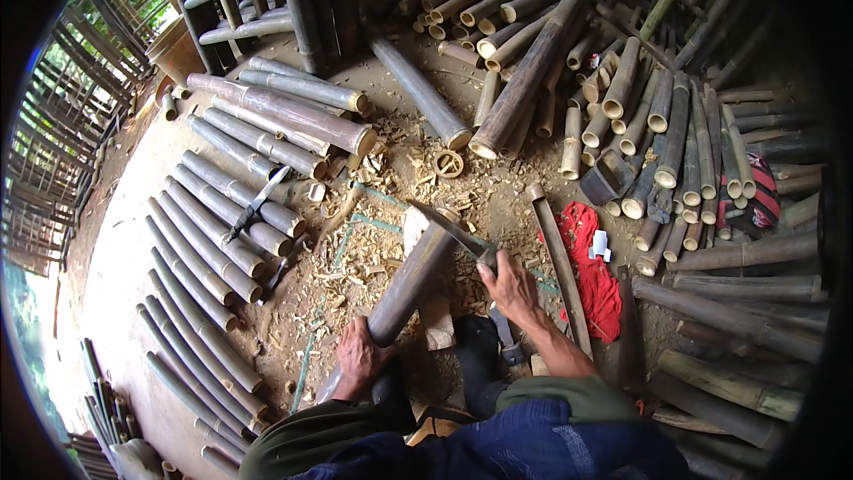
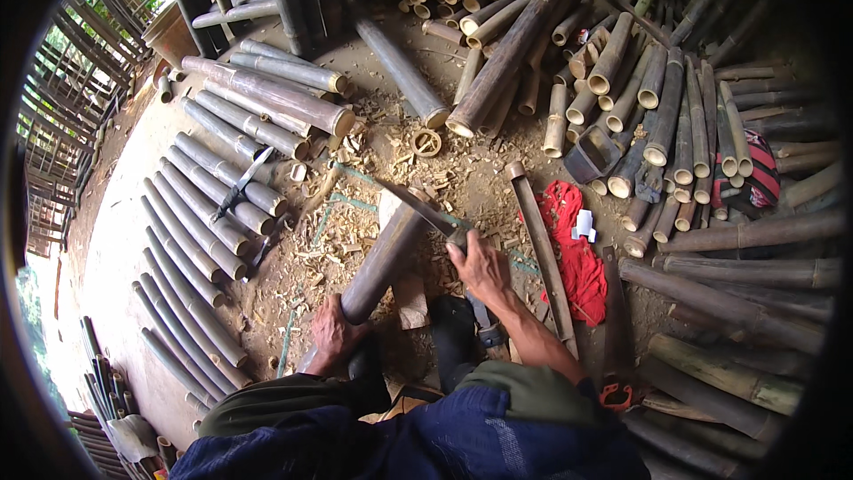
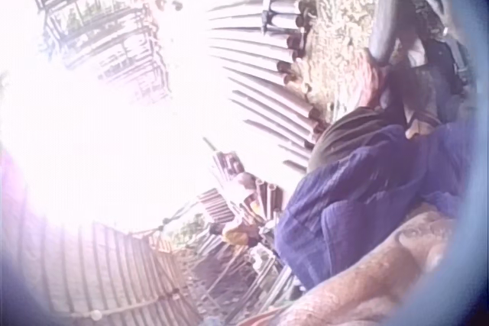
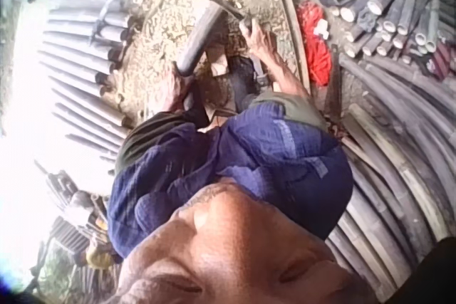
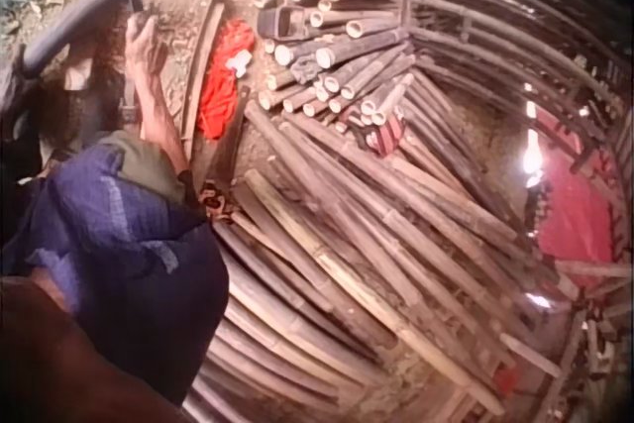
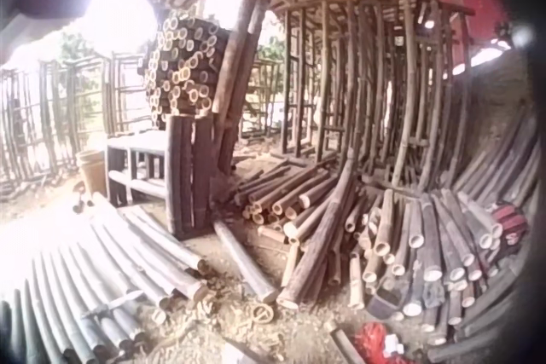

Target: The person assembles a bamboo stool by fitting pre-cut bamboo poles into a frame. They use a wooden mallet to tap pieces into place and a chisel to adjust joints. The person also cuts and shapes bamboo segments using a knife and chisel.

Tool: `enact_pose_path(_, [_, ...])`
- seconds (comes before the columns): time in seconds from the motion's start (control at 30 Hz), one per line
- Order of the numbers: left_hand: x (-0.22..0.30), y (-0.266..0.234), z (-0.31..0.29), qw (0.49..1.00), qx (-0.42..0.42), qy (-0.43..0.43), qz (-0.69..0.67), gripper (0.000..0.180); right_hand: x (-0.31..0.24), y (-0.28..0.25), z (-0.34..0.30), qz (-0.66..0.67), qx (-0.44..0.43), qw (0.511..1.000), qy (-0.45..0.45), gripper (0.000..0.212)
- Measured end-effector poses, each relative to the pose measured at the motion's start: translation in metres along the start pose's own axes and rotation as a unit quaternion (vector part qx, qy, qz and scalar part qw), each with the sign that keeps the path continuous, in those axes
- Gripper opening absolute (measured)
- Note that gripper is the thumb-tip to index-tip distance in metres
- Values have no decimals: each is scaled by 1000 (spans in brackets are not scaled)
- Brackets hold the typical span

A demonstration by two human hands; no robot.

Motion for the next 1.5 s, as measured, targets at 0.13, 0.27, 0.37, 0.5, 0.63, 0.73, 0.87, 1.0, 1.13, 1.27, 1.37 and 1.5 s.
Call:
enact_pose_path(0.13, [-6, -1, 2, 1000, 26, 0, 0, 71, -45, 29, -6, -66, -90, 992, -65, 49])
enact_pose_path(0.27, [7, 2, 4, 1000, 15, -4, -19, 68, 12, 6, 28, -81, 0, 995, -66, 45])
enact_pose_path(0.37, [-3, -1, -2, 1000, 8, -17, -21, 67, -19, 17, 19, 63, -23, 998, -5, 48])
enact_pose_path(0.5, [5, -8, 1, 999, 14, -16, -35, 71, -17, 27, 15, -151, -93, 974, -139, 58])
enact_pose_path(0.63, [15, 2, 4, 999, -2, -11, -35, 74, 135, -66, 49, 79, 155, 944, 280, 71])
enact_pose_path(0.73, [4, -10, 1, 999, 21, -19, -17, 76, 133, -84, 37, 54, 156, 958, 235, 77])
enact_pose_path(0.87, [3, -14, 11, 999, -2, -11, -53, 83, 144, -94, -21, 13, 65, 939, 339, 74])
enact_pose_path(1.0, [-17, -49, 38, 974, -124, -57, -181, 86, 209, -90, -94, -71, 170, 924, 336, 71])
enact_pose_path(1.13, [-43, -86, 96, 784, -215, 122, -569, 82, 246, -94, -142, -149, 130, 884, 424, 77])
enact_pose_path(1.27, [-1, -161, 153, 784, -135, 130, -592, 73, 210, -97, -156, -272, 70, 824, 492, 64])
enact_pose_path(1.37, [-13, -155, 174, 764, -108, 78, -631, 68, 140, -92, -120, -332, 157, 853, 372, 60])
enact_pose_path(1.5, [-24, -122, 164, 663, -90, 50, -741, 69, 56, -7, -50, 81, 42, 982, 167, 55])
Point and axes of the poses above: each hand's wrist, its own z-axis towards the middle knuckle, its own y-axis out of the palm, x = y × z, the point moved 7 cm from there along z, towards the middle knuckle, and after that the axes turned 9 degrees about -x, right-handed, at the moved point
